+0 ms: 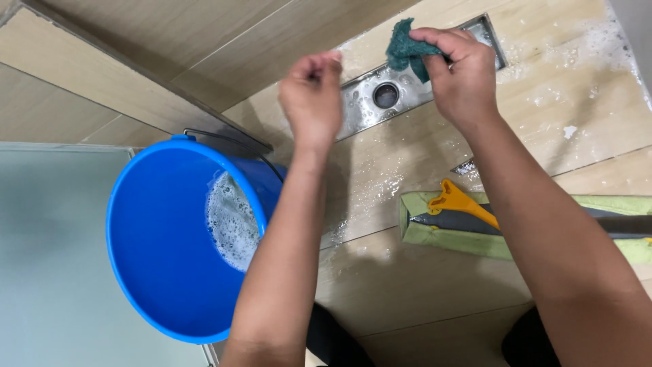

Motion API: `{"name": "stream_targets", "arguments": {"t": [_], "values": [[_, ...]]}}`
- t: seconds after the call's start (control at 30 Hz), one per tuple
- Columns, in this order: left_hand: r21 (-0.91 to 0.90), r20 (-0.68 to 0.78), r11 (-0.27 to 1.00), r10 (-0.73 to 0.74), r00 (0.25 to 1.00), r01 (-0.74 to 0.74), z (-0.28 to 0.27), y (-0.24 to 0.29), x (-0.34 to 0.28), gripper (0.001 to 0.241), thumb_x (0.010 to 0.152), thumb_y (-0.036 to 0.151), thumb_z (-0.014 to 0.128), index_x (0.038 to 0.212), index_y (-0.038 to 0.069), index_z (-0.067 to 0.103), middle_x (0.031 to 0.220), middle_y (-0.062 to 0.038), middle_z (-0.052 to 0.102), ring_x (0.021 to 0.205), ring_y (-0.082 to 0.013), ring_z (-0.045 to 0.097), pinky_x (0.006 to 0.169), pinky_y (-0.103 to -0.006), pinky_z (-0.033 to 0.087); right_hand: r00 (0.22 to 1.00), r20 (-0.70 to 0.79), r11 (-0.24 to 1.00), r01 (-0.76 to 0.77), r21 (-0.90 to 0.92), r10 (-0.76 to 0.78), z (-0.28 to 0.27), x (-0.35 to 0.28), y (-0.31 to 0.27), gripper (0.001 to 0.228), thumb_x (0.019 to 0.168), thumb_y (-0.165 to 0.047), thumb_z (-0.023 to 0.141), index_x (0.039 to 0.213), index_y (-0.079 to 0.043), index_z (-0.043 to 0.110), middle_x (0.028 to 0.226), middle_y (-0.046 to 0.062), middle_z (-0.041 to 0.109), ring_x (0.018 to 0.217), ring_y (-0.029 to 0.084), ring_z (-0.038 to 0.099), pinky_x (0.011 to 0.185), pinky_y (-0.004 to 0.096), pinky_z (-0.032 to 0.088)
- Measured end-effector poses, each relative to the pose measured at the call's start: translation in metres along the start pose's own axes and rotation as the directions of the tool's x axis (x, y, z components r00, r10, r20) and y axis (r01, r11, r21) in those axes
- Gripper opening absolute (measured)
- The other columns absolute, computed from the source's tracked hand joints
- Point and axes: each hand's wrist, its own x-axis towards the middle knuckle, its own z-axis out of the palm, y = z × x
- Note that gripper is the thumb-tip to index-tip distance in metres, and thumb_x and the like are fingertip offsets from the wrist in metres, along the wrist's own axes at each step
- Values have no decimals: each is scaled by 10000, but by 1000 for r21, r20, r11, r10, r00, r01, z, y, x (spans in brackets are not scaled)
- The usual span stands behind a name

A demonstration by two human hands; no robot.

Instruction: Cleaning a floor drain with a sponge and soapy water in a bathroom.

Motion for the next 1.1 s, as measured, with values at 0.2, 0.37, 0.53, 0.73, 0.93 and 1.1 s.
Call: {"name": "stream_targets", "arguments": {"t": [0.2,0.37,0.53,0.73,0.93,1.1], "values": [[-401,19,914,-62,998,64,8,-8,11,123,963,70,711,983,-34,773,904,-53,768,810,-82,665,771,-217,555,990,59,963,136,-234,-126,2,1,-18,360,985,101,636,1262,-80,777,1206,113,755,1086,246,660,976,348,546],[-461,254,867,-75,964,188,13,-2,8,125,941,69,762,1001,-40,773,886,-57,754,785,-73,640,752,-221,549,975,93,930,218,-295,-200,0,-1,-29,378,910,119,611,1205,-56,770,1199,106,749,1087,281,635,963,378,548],[-425,188,897,-45,981,122,19,-7,7,122,900,44,798,964,-41,738,859,-49,745,763,-78,643,726,-222,555,950,130,873,312,-376,-283,3,0,-33,355,916,108,658,1190,-84,777,1181,81,751,1077,252,641,958,379,553],[-216,104,966,-120,987,140,6,-4,7,149,884,22,760,1032,8,744,834,-25,736,734,-63,655,671,-208,558,918,178,803,397,-444,-355,1,2,-25,357,912,117,677,1172,-98,794,1132,54,753,1066,223,639,974,377,540],[-546,154,781,-262,953,304,-10,-18,12,197,909,6,730,1102,-33,735,951,-62,746,803,-107,645,707,-239,512,946,122,877,323,-355,-299,-24,17,-23,370,926,155,639,1166,-87,783,1167,79,741,1088,251,641,964,369,540],[-592,184,739,-265,947,322,-9,-18,13,216,908,26,741,1113,-44,734,986,-68,743,895,-127,666,834,-253,540,926,105,841,374,-391,-363,-43,20,-12,367,879,177,669,1163,-31,771,1184,121,736,1102,293,645,961,397,534]]}}
